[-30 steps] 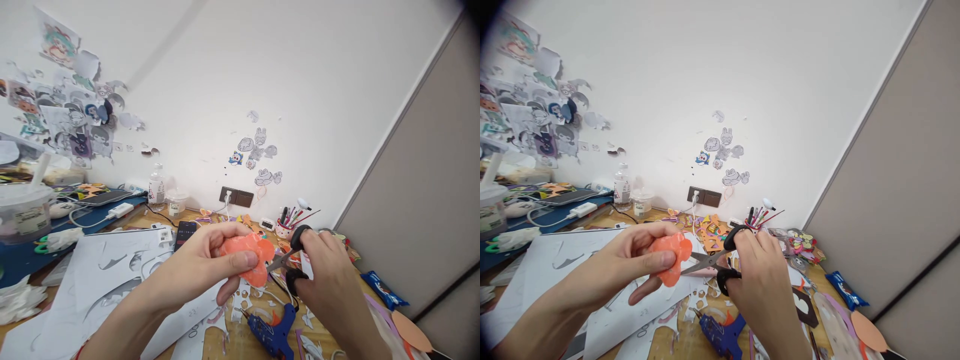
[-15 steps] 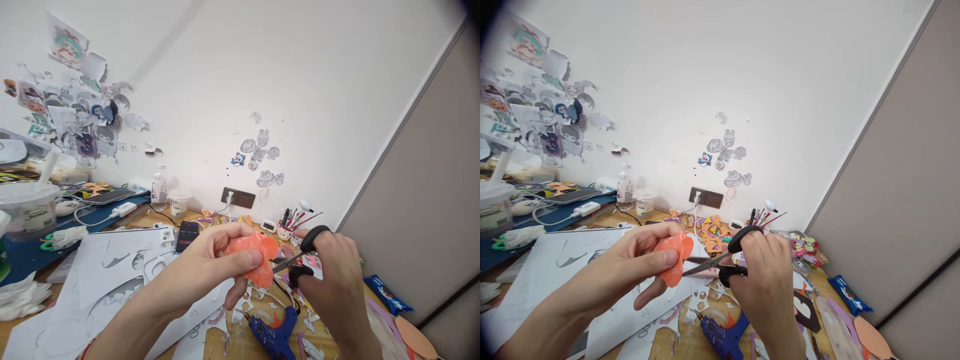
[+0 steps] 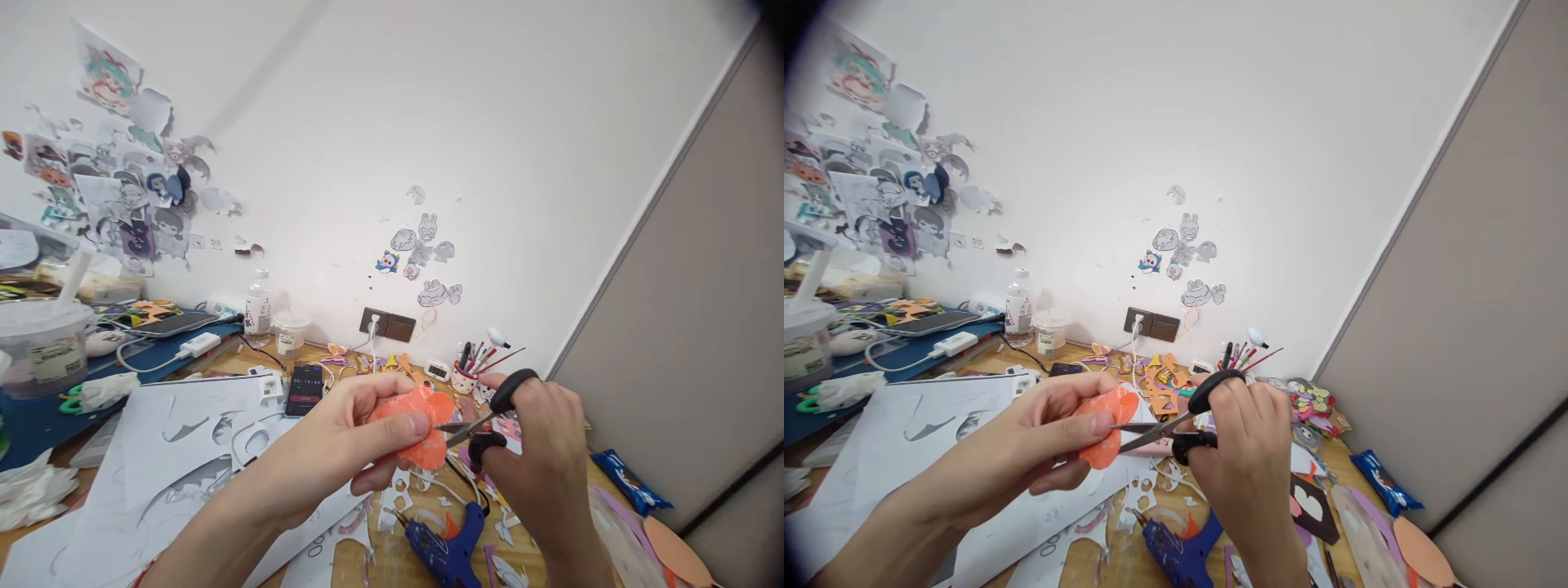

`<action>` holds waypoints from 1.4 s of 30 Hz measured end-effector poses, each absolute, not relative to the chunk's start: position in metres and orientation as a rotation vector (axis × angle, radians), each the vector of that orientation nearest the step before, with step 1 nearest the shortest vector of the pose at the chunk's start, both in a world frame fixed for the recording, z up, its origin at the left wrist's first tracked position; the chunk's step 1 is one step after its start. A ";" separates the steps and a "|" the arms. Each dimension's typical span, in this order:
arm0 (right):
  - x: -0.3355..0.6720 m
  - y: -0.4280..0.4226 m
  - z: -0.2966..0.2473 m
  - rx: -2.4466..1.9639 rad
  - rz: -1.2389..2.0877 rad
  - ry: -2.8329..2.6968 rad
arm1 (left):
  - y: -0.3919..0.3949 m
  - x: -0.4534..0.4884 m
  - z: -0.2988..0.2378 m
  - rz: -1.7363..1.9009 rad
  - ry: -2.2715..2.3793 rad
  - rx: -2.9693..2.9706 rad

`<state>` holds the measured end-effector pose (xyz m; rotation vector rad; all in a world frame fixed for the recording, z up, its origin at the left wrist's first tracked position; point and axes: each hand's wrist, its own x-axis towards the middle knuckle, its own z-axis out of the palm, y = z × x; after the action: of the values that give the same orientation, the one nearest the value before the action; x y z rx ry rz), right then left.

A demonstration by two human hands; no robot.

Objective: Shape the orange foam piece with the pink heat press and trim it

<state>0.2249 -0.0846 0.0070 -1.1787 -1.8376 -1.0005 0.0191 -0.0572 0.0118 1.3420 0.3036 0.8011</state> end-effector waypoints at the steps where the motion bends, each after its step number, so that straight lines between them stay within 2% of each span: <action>1: 0.224 -0.084 0.007 -1.186 -0.994 -1.842 | -0.057 0.020 0.012 0.798 0.299 1.334; 8: 0.219 -0.087 0.009 -1.160 -0.851 -1.944 | -0.056 0.018 0.008 0.784 0.237 1.339; 17: 0.222 -0.096 0.012 -1.186 -0.272 -2.204 | -0.059 0.013 0.012 0.781 0.224 1.400; 23: 0.227 -0.109 0.021 -1.140 -0.081 -2.324 | -0.057 0.014 0.012 0.890 0.288 1.510; 34: 0.245 -0.120 0.017 -1.699 -0.230 -2.291 | -0.051 0.016 0.014 0.925 0.424 1.591; 42: 0.240 -0.117 0.020 -1.774 -0.227 -2.230 | -0.052 0.019 0.012 0.986 0.467 1.566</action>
<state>0.2399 -0.1172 0.0201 -1.7740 -2.2298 -0.2269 0.0189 -0.0516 0.0116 1.5659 0.4674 0.9857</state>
